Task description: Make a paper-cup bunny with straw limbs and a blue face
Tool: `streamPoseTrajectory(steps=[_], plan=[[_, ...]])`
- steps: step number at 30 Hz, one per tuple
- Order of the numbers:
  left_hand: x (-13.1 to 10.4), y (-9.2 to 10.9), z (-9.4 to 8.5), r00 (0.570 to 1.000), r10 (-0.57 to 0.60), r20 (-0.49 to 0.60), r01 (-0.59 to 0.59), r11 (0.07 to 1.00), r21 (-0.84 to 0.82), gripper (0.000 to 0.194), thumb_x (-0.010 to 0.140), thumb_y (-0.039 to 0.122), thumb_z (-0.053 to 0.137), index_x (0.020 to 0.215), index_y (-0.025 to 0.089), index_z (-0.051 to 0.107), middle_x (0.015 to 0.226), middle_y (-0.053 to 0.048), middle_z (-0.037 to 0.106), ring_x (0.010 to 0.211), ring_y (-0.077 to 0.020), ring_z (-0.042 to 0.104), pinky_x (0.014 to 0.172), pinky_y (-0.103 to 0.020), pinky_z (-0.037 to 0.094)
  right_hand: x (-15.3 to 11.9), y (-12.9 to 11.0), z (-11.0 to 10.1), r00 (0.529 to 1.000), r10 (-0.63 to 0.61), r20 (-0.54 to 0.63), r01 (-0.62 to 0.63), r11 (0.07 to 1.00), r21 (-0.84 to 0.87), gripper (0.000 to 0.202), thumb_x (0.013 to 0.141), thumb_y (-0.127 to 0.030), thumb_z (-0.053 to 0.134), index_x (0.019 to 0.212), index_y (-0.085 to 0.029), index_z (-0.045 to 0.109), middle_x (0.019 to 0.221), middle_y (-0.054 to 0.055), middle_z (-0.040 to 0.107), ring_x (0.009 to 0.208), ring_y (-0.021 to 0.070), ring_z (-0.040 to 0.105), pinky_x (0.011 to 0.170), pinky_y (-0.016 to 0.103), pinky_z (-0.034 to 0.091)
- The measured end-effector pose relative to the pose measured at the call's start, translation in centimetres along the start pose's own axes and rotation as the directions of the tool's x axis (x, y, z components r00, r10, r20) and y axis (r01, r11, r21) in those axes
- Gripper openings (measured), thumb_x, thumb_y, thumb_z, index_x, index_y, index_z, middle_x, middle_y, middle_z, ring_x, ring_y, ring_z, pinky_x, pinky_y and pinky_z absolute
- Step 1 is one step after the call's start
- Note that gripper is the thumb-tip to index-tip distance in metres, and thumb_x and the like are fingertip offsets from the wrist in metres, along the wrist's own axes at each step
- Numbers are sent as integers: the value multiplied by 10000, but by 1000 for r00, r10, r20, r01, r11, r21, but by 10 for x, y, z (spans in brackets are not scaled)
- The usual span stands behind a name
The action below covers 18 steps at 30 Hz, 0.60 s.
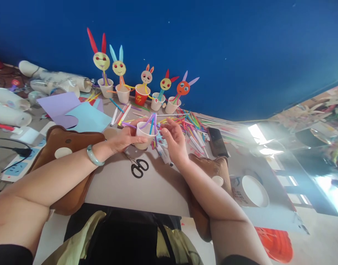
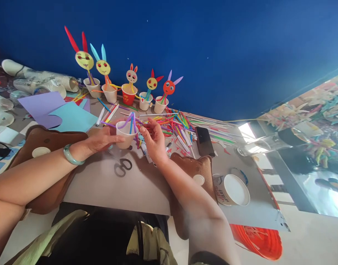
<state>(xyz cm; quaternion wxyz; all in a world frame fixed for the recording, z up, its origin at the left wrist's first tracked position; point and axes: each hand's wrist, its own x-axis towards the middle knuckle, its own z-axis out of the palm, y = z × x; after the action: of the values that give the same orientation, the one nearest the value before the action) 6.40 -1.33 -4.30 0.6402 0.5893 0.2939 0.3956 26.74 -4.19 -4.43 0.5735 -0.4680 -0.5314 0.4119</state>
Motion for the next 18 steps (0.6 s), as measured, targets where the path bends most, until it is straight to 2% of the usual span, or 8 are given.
streamPoseTrajectory(steps=[3,5,8,11,14,18], plan=[[7,-8,-8,996,-43,-80,35,994,-101,540,654,412,859,1108,159,712,1144,-120,746,1057,-271,686,887,-369,546,-3,8,1,997,49,59,-45,997,-70,537,822,-482,733,1255,-225,546,1089,72,678,1003,183,651,845,328,560],[11,-13,-11,990,-79,-119,59,985,-163,507,638,377,875,1057,134,727,1103,-124,753,1045,-268,678,877,-349,534,-4,11,3,993,45,112,-27,987,-160,544,814,-417,729,1280,-213,535,1120,93,679,1030,205,652,852,348,560],[15,-19,-11,986,-104,-127,75,973,-217,614,584,322,902,1138,148,703,1084,-96,755,1044,-252,666,858,-320,519,-3,17,5,988,7,152,39,954,-299,557,786,-331,718,1292,-180,543,1118,108,690,996,214,660,875,373,551],[17,-22,-9,988,-94,-119,70,979,-191,729,552,283,908,1232,177,665,1074,-67,754,1005,-225,662,852,-306,509,2,26,7,986,10,165,47,940,-339,555,741,-267,703,1270,-156,575,1020,90,715,901,206,670,813,356,556],[16,-21,-9,993,-60,-97,47,990,-132,763,576,279,889,1291,196,636,1168,-73,736,1028,-226,659,883,-320,505,9,33,8,985,39,167,14,951,-308,437,749,-247,658,1174,-150,640,842,42,719,742,175,658,679,300,536],[15,-22,-13,996,-37,-80,31,996,-80,795,600,297,869,1344,193,611,1226,-89,723,1096,-252,655,945,-359,500,14,34,10,988,5,155,41,956,-291,224,777,-286,646,955,-166,709,756,17,719,675,150,631,651,272,510]])
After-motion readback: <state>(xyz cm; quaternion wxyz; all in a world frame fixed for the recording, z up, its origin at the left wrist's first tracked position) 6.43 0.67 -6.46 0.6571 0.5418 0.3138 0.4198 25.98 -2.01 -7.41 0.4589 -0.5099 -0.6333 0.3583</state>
